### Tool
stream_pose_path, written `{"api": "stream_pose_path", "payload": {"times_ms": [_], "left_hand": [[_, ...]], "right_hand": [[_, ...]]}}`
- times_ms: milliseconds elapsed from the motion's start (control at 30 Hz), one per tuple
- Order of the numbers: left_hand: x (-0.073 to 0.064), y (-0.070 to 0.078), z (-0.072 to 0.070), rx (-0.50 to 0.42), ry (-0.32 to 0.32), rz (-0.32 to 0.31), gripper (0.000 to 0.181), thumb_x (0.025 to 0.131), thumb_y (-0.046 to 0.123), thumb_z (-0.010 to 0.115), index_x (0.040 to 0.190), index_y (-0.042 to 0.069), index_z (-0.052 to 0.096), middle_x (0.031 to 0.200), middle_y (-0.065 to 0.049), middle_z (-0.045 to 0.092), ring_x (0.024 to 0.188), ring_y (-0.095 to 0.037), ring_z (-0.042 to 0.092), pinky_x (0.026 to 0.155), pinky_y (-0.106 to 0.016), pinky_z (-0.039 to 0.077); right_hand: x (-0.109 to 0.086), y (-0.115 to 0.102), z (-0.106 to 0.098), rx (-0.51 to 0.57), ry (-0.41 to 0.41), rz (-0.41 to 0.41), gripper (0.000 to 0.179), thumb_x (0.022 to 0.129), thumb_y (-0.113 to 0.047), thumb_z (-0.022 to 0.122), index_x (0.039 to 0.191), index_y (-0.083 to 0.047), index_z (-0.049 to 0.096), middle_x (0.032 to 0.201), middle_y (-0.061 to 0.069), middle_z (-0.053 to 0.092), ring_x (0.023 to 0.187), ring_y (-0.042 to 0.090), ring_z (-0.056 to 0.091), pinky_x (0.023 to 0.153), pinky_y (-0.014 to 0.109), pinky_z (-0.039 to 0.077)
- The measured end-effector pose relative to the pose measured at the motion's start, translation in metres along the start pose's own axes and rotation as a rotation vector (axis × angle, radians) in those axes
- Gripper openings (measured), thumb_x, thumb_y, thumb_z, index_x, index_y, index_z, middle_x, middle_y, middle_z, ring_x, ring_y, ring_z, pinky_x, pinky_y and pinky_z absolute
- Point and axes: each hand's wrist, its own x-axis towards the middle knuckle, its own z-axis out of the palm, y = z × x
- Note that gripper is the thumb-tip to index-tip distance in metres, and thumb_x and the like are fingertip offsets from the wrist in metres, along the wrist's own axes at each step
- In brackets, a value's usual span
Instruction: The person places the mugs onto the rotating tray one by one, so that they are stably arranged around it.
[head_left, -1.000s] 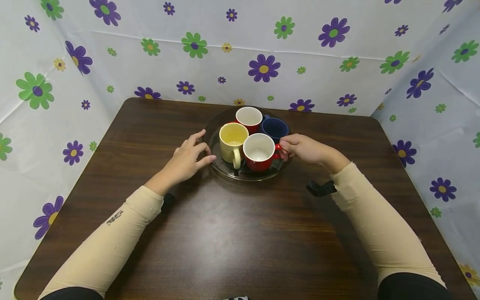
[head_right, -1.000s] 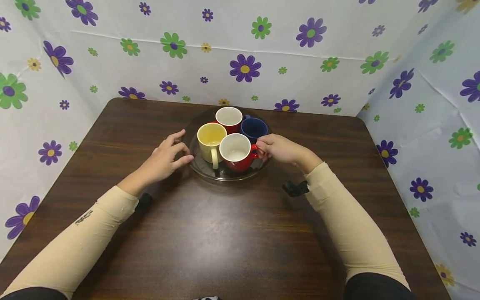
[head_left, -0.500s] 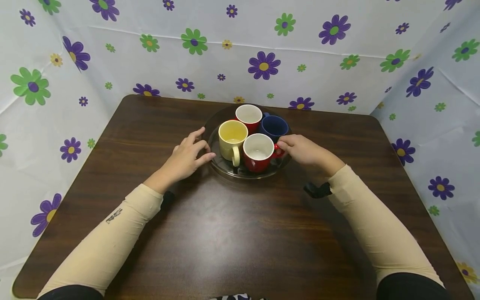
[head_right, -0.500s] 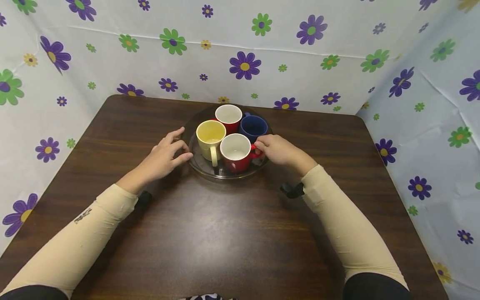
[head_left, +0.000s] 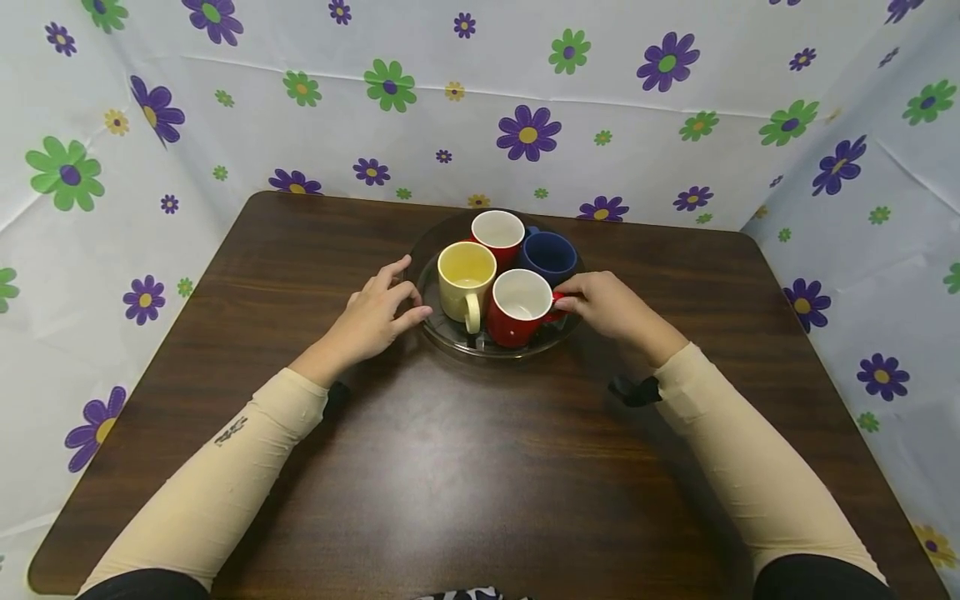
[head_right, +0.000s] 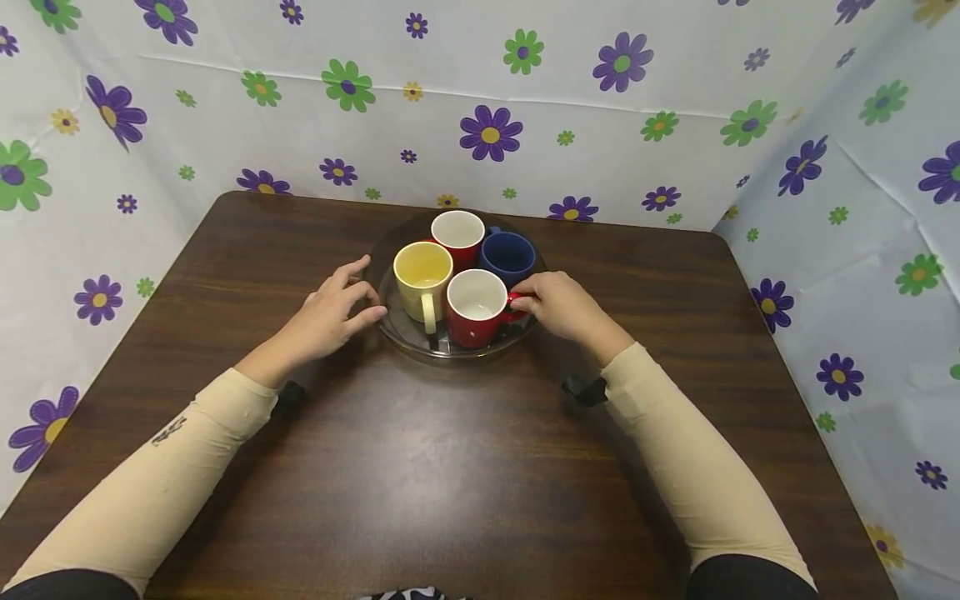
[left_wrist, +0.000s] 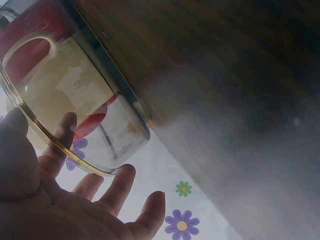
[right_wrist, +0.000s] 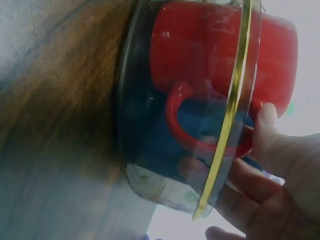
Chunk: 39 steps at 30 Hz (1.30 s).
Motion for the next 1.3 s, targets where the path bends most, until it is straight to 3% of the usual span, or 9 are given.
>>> {"api": "stream_pose_path", "payload": {"times_ms": [233,433,633,733,867,1100,1300], "left_hand": [[0.001,0.001,0.000,-0.021,-0.004,0.004,0.030,0.103,0.045,0.057,0.104,0.016,0.063,0.168,-0.010,0.017,0.143,-0.047,0.033,0.102,-0.071,0.031],[0.001,0.000,-0.001,-0.024,0.001,0.008,0.029,0.104,0.043,0.057,0.104,0.015,0.062,0.168,-0.010,0.017,0.144,-0.047,0.032,0.102,-0.072,0.031],[0.001,0.002,-0.001,-0.014,0.002,0.015,0.029,0.104,0.043,0.057,0.104,0.015,0.063,0.168,-0.010,0.018,0.143,-0.046,0.033,0.100,-0.073,0.032],[0.000,0.002,-0.001,0.005,0.002,0.007,0.031,0.103,0.046,0.056,0.105,0.016,0.063,0.168,-0.010,0.018,0.142,-0.045,0.035,0.098,-0.071,0.032],[0.000,0.003,0.000,0.023,-0.003,0.001,0.033,0.104,0.049,0.054,0.105,0.017,0.063,0.168,-0.009,0.018,0.141,-0.044,0.037,0.096,-0.069,0.032],[-0.001,0.003,-0.001,0.054,-0.015,-0.004,0.035,0.104,0.050,0.051,0.108,0.017,0.063,0.169,-0.009,0.016,0.140,-0.044,0.037,0.096,-0.069,0.034],[-0.002,0.006,-0.001,0.073,-0.020,-0.006,0.037,0.105,0.051,0.049,0.108,0.017,0.063,0.169,-0.010,0.017,0.141,-0.044,0.037,0.095,-0.069,0.035]], "right_hand": [[-0.001,-0.003,0.008,-0.034,0.098,0.036,0.023,0.096,-0.015,0.071,0.111,0.002,0.076,0.094,0.014,0.075,0.077,0.025,0.058,0.065,0.035,0.050],[-0.001,-0.007,0.011,-0.030,0.143,0.063,0.024,0.096,-0.016,0.071,0.113,0.001,0.076,0.098,0.015,0.075,0.078,0.027,0.058,0.066,0.035,0.047],[-0.005,-0.007,0.011,0.021,0.129,0.106,0.027,0.099,-0.017,0.068,0.118,0.001,0.074,0.102,0.016,0.074,0.080,0.027,0.057,0.065,0.035,0.046],[-0.007,-0.006,0.010,0.057,0.107,0.114,0.030,0.100,-0.019,0.067,0.122,0.001,0.072,0.106,0.018,0.074,0.084,0.028,0.058,0.069,0.037,0.052],[-0.009,-0.004,0.010,0.071,0.099,0.115,0.035,0.100,-0.023,0.067,0.125,0.000,0.070,0.112,0.018,0.073,0.094,0.030,0.062,0.084,0.044,0.057],[-0.014,0.005,0.006,0.105,0.133,0.037,0.030,0.102,-0.019,0.064,0.123,0.001,0.070,0.117,0.019,0.071,0.104,0.033,0.064,0.093,0.051,0.055],[-0.018,0.013,0.002,0.116,0.216,0.052,0.028,0.104,-0.016,0.059,0.122,0.002,0.070,0.131,0.019,0.062,0.120,0.037,0.058,0.103,0.055,0.048]]}}
